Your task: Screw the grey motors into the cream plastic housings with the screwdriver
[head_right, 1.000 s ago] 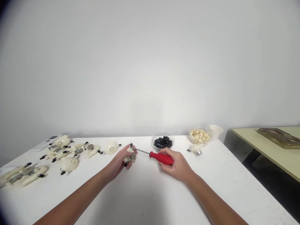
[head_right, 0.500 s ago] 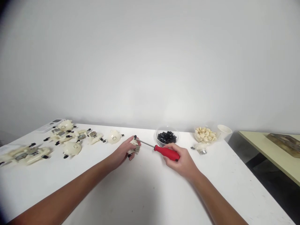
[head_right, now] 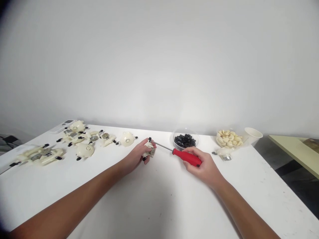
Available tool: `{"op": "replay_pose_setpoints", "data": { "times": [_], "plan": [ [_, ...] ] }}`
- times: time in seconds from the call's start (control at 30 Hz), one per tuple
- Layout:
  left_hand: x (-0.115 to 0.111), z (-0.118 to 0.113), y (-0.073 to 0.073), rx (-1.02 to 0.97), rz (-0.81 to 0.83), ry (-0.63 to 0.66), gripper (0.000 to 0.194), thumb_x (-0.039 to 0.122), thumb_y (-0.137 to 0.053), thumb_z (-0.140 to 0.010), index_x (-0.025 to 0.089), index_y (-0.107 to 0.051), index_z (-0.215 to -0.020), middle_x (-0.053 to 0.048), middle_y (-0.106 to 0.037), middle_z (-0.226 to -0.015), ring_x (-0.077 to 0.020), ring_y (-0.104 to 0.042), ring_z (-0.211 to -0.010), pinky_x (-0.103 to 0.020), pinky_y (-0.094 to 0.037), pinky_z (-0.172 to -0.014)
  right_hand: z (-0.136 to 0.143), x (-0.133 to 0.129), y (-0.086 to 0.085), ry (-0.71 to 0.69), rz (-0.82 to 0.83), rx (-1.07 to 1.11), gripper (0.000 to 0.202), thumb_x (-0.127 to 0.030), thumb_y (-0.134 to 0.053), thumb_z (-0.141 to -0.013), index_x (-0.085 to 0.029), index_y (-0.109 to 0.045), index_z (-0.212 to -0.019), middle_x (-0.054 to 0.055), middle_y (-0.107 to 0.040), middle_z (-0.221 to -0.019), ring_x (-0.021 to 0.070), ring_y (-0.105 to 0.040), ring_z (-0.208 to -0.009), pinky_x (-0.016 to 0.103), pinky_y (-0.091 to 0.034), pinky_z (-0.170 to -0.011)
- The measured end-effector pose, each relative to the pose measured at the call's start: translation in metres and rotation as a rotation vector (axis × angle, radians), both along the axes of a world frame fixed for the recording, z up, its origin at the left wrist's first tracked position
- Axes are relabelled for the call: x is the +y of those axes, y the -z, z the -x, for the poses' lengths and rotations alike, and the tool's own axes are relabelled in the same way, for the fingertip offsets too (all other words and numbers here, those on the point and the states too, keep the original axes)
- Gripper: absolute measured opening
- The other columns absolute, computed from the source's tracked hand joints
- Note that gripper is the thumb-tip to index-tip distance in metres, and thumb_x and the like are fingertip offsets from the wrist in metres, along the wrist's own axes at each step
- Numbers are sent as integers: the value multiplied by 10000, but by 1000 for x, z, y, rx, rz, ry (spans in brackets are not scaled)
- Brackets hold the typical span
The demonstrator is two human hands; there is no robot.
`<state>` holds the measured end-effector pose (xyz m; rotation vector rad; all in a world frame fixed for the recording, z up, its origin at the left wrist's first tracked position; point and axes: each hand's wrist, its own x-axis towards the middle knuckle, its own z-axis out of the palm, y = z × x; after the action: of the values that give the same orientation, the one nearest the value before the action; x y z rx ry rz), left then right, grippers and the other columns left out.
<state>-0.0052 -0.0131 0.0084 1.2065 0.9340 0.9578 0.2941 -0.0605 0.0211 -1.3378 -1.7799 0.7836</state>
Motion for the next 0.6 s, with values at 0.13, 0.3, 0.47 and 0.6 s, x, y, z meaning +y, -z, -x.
{"op": "replay_pose_setpoints", "data": {
  "times": [0.13,0.3,0.47,0.6],
  "plan": [
    [-1,0,-2,54,10,-8,295,353,-626,-841,204,-602,-1095,-60,-614,-981,-141,-520,-674,-248,-388,-530,0,-1,-1,0,-30,-7,317,-341,-680,-805,-231,-705,-1102,2,-665,-749,159,-517,-588,273,-406,-546],
    [-6,-1,-7,122,8,14,255,355,-591,-889,215,-609,-1101,-45,-610,-984,-114,-470,-624,-250,-406,-565,1,-1,1,1,-45,-22,302,-330,-676,-800,-237,-706,-1086,-15,-664,-739,149,-518,-578,266,-403,-549],
    [-7,-1,-9,122,-29,21,190,337,-565,-910,223,-609,-1056,-46,-594,-1053,-114,-462,-640,-246,-393,-553,0,-1,1,26,-39,-20,304,-333,-679,-794,-245,-709,-1083,-21,-652,-725,150,-512,-570,266,-392,-540],
    [-6,0,-8,158,-21,34,225,373,-572,-910,219,-611,-1070,-44,-604,-1008,-114,-458,-611,-256,-419,-574,1,-2,-1,24,-36,-13,296,-323,-676,-799,-246,-713,-1082,-26,-631,-694,147,-485,-557,268,-380,-542]
  ]
}}
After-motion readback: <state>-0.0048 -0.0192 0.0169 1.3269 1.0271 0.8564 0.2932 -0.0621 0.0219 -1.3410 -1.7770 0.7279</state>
